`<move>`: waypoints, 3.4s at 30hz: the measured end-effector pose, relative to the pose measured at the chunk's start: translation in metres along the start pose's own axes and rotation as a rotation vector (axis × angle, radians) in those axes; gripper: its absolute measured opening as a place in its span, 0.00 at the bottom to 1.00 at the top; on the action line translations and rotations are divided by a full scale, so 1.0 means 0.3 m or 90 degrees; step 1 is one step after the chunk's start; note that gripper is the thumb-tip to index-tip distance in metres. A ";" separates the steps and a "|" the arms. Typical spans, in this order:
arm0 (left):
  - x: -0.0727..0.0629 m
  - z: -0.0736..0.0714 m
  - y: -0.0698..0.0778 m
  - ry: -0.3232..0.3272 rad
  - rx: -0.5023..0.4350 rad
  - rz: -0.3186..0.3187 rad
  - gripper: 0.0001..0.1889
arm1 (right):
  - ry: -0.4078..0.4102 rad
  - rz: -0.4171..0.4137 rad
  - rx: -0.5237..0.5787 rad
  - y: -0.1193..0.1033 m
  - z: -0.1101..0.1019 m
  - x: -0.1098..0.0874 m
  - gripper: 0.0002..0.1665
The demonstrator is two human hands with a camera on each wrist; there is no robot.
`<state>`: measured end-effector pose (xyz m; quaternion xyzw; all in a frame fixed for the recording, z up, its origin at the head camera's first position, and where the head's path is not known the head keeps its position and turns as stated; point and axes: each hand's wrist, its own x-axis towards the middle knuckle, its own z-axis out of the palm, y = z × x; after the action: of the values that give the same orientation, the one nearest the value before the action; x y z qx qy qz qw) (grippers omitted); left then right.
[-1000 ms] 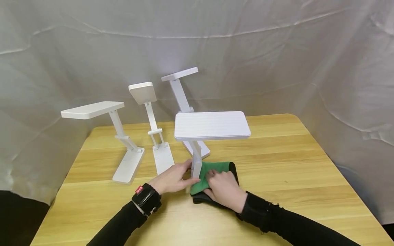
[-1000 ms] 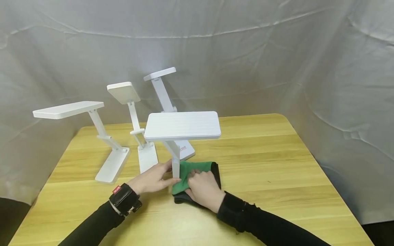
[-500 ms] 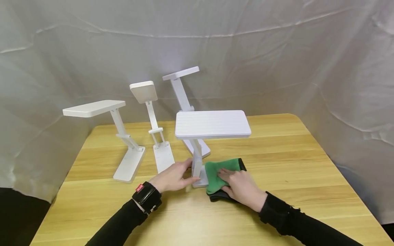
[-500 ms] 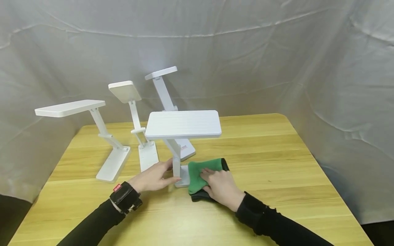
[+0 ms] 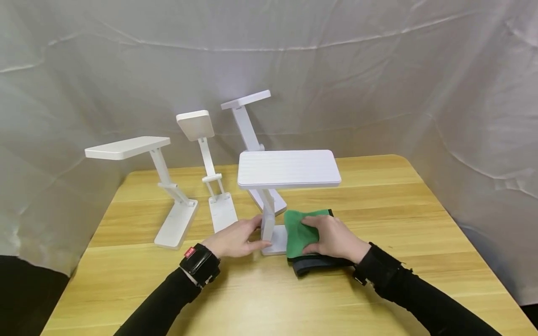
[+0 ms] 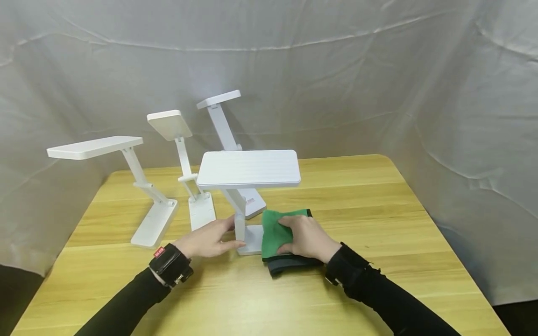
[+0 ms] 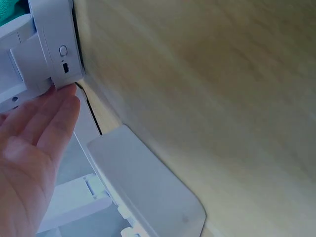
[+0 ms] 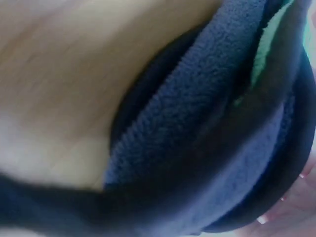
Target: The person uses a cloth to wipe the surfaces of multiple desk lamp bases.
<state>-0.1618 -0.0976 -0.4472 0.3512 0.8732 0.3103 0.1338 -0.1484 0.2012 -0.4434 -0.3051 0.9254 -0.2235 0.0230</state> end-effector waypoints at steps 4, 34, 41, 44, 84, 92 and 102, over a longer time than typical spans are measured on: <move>-0.004 0.008 0.005 0.016 0.009 -0.011 0.28 | 0.009 0.002 -0.029 -0.021 0.005 -0.005 0.43; 0.024 0.090 0.054 0.245 0.010 -0.157 0.15 | 0.058 0.084 0.187 -0.107 0.098 0.034 0.14; 0.022 0.102 0.054 0.250 0.044 -0.164 0.10 | 0.085 0.055 0.178 -0.089 0.109 0.079 0.27; 0.023 0.104 0.054 0.249 0.037 -0.167 0.11 | 0.061 0.048 0.205 -0.084 0.107 0.065 0.26; 0.022 0.112 0.043 0.247 0.038 -0.150 0.14 | 0.006 0.078 0.238 -0.081 0.096 -0.030 0.13; 0.029 0.119 0.031 0.277 0.099 -0.147 0.09 | 0.050 0.081 0.218 -0.090 0.116 0.055 0.08; 0.028 0.111 0.039 0.260 0.061 -0.142 0.15 | -0.001 0.084 0.286 -0.092 0.088 -0.099 0.14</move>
<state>-0.1467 -0.0704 -0.4656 0.1884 0.9293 0.3163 -0.0290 -0.1042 0.1879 -0.4581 -0.2313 0.8703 -0.4217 0.1058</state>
